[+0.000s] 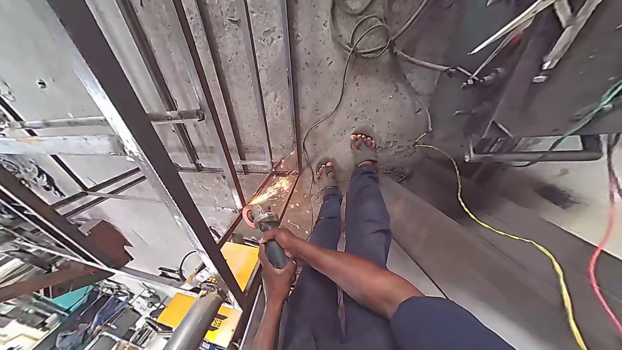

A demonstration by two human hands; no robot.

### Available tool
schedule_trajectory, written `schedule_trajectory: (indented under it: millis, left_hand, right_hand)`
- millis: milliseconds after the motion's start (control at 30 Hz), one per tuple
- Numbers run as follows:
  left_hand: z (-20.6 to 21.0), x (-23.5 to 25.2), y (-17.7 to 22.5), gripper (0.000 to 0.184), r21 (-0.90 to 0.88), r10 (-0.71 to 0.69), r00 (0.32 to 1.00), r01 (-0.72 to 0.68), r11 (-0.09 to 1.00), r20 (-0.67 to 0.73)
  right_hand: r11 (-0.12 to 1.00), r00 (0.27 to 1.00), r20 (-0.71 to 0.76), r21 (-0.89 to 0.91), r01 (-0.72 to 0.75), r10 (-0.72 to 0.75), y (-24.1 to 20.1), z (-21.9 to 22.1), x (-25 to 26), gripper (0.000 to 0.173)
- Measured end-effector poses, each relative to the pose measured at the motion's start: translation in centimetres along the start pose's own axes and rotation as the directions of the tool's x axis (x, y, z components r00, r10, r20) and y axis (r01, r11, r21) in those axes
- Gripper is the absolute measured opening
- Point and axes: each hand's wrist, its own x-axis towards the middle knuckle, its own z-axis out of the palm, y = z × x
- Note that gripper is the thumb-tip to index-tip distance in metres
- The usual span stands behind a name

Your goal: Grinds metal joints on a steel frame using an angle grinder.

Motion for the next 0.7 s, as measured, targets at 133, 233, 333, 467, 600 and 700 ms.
schedule_trajectory:
  millis: [133, 233, 333, 467, 600, 700]
  left_hand:
    - [0.1, 0.8, 0.4, 0.120, 0.020, -0.001, 1.000, 0.001, 1.000, -0.002]
    - [0.3, 1.5, 0.7, 0.119, -0.055, -0.033, 0.999, 0.035, 0.998, 0.036]
    - [-0.3, 1.0, 1.4, 0.120, -0.080, -0.006, 0.999, 0.008, 0.997, 0.034]
    - [-1.5, -0.9, 4.4, 0.124, -0.041, 0.075, 0.997, -0.073, 0.996, 0.035]
    - [-2.5, -4.0, 9.1, 0.125, -0.077, 0.223, 0.972, -0.217, 0.973, 0.078]
    - [-3.4, -7.9, 13.2, 0.129, -0.129, 0.362, 0.923, -0.346, 0.929, 0.134]
  right_hand:
    - [0.999, 1.000, 0.016, 0.051, 0.018, -0.019, -0.7, -0.1, 0.3, 0.006]
    - [0.995, 1.000, 0.014, 0.098, -0.008, 0.007, -0.8, -0.6, 1.2, 0.009]
    - [0.993, 1.000, 0.000, 0.120, -0.019, 0.019, -2.0, 0.2, -0.2, 0.011]
    - [0.983, 0.997, -0.054, 0.174, 0.056, -0.047, -4.1, 0.9, -3.4, 0.020]
    - [0.955, 0.970, -0.147, 0.195, 0.222, -0.196, -7.8, 1.7, -9.9, 0.020]
    - [0.928, 0.924, -0.256, 0.171, 0.332, -0.283, -10.4, 2.3, -16.9, 0.014]
